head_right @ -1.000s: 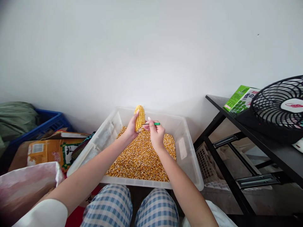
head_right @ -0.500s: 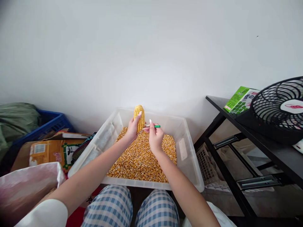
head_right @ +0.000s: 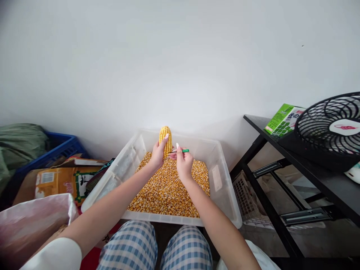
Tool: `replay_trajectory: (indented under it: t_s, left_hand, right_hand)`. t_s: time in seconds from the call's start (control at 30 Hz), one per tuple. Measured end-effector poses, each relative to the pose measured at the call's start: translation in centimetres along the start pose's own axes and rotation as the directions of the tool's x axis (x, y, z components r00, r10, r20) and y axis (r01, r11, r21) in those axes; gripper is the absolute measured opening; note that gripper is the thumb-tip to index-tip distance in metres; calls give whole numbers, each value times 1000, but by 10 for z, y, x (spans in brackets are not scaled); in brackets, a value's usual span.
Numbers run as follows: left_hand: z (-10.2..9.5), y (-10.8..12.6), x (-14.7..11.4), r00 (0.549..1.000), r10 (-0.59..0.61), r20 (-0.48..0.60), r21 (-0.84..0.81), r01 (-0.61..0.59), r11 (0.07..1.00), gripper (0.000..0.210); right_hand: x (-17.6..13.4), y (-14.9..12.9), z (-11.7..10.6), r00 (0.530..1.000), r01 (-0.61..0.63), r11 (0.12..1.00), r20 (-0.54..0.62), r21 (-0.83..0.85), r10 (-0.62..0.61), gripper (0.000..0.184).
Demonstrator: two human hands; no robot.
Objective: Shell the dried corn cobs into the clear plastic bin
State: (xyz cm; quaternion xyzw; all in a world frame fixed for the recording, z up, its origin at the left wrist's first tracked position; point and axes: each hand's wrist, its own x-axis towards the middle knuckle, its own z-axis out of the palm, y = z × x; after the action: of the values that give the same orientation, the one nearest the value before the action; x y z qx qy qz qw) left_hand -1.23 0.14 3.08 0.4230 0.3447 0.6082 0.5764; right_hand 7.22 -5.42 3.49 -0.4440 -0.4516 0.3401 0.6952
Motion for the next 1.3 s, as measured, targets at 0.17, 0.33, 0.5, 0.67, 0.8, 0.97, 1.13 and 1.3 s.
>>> replay_trajectory:
  t_s: [0.17,0.33,0.5,0.67,0.8,0.97,1.13,1.3]
  left_hand:
    - [0,-1,5,997,58,49,99,-62,993,48]
    - [-2,10,4,978,147,146,257,-181,949,43]
    - [-3,18,2,971,76,226,241,-131,962,46]
    - [-7,16,9,984,-31,177,158,3,987,47]
    - [-6,11,10,984,-32,176,97,15,995,46]
    - [-4,9,6,983,-3,182,121,-19,992,45]
    - [-1,14,2,982,84,167,224,-121,967,43]
    - [1,16,-1,967,97,236,250,-156,956,42]
  right_hand:
    - [8,-3,-5,999,33,998,16,-51,-32,36]
    - [16,-3,-13,999,-7,994,45,-105,12,37]
    - [21,-1,-18,996,-74,991,39,-113,79,38]
    - [16,-4,-12,996,-47,998,68,-35,49,36]
    - [12,-1,-8,995,-29,1000,96,-7,29,35]
    - [13,1,-9,995,-40,999,92,-35,43,38]
    - [16,1,-13,992,-53,995,111,-83,63,39]
    - [16,6,-14,987,-86,985,123,-151,106,38]
